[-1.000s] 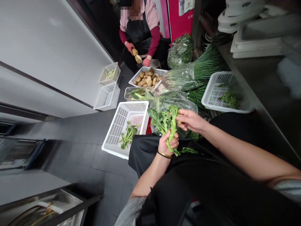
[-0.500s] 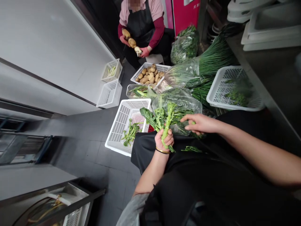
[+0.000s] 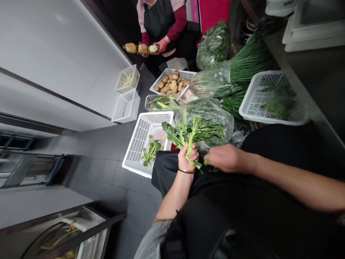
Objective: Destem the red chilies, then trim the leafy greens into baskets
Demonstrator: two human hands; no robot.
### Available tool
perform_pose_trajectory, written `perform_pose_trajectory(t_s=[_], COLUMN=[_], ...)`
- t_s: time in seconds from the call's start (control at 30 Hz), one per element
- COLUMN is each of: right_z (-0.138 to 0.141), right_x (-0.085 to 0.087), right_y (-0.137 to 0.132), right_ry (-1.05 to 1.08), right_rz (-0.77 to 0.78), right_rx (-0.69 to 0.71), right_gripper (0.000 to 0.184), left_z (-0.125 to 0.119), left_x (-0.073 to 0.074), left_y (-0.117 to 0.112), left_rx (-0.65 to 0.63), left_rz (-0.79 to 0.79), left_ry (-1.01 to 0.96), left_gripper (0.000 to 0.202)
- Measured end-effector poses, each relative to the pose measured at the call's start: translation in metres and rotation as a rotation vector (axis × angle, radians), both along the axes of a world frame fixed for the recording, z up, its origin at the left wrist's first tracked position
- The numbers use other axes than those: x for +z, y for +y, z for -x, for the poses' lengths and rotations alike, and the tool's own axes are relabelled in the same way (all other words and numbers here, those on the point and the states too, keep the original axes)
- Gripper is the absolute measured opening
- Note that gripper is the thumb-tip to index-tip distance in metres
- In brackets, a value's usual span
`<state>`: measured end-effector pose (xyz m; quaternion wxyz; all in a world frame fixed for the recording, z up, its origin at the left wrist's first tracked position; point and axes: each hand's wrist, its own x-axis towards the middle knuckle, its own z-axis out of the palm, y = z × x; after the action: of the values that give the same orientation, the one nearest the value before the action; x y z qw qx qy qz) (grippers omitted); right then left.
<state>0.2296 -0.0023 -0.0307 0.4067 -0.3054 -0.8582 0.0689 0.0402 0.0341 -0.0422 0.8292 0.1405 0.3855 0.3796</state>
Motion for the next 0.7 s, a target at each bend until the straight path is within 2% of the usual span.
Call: perform_pose_trajectory(t_s=[0.07, 0.17, 0.23, 0.27, 0.3, 0.33, 0.4, 0.47, 0.5, 0.53, 0.6, 0.63, 0.7], right_z=[-0.044, -0.12, -0.148, -0.151, -0.144, -0.13, -0.087, -0.04, -0.019, -0.003, 0.017, 0.02, 0.017], right_x=[-0.006, -0.013, -0.012, -0.009, -0.006, -0.003, 0.0, -0.001, -0.003, -0.006, -0.011, -0.014, -0.018], right_y=[0.006, 0.025, 0.034, 0.036, 0.038, 0.039, 0.043, 0.05, 0.054, 0.058, 0.06, 0.06, 0.055], right_ry=[-0.038, -0.291, -0.481, -0.513, -0.478, -0.372, 0.002, 0.439, 0.641, 0.818, 1.033, 1.052, 0.924], right_rz=[0.093, 0.43, 0.635, 0.668, 0.668, 0.664, 0.741, 0.998, 1.095, 1.158, 1.21, 1.211, 1.193], right_rx=[-0.347, -1.059, -1.311, -1.342, -1.304, -1.197, -0.812, -0.352, -0.208, -0.123, -0.08, -0.085, -0.096], right_gripper=[0.026, 0.037, 0.048, 0.053, 0.055, 0.054, 0.043, 0.039, 0.04, 0.042, 0.045, 0.045, 0.044], left_z=[0.006, 0.009, 0.009, 0.009, 0.008, 0.007, 0.004, 0.0, -0.003, -0.006, -0.009, -0.008, 0.004], left_x=[0.002, 0.004, 0.005, 0.004, 0.004, 0.003, 0.001, -0.002, -0.003, -0.004, -0.004, -0.002, 0.004], left_y=[0.002, 0.003, 0.004, 0.004, 0.004, 0.005, 0.003, -0.001, -0.004, -0.007, -0.01, -0.009, 0.0], left_rx=[-0.02, 0.028, 0.033, 0.02, -0.002, -0.027, -0.071, -0.094, -0.096, -0.094, -0.055, -0.007, 0.153], left_rz=[0.04, 0.019, 0.012, 0.017, 0.025, 0.033, 0.034, 0.009, -0.016, -0.047, -0.14, -0.202, -0.334], left_ry=[-0.002, -0.016, -0.024, -0.022, -0.02, -0.019, -0.027, -0.022, -0.007, 0.019, 0.1, 0.152, 0.274], left_gripper=[0.027, 0.024, 0.024, 0.026, 0.028, 0.031, 0.035, 0.034, 0.032, 0.028, 0.024, 0.026, 0.036])
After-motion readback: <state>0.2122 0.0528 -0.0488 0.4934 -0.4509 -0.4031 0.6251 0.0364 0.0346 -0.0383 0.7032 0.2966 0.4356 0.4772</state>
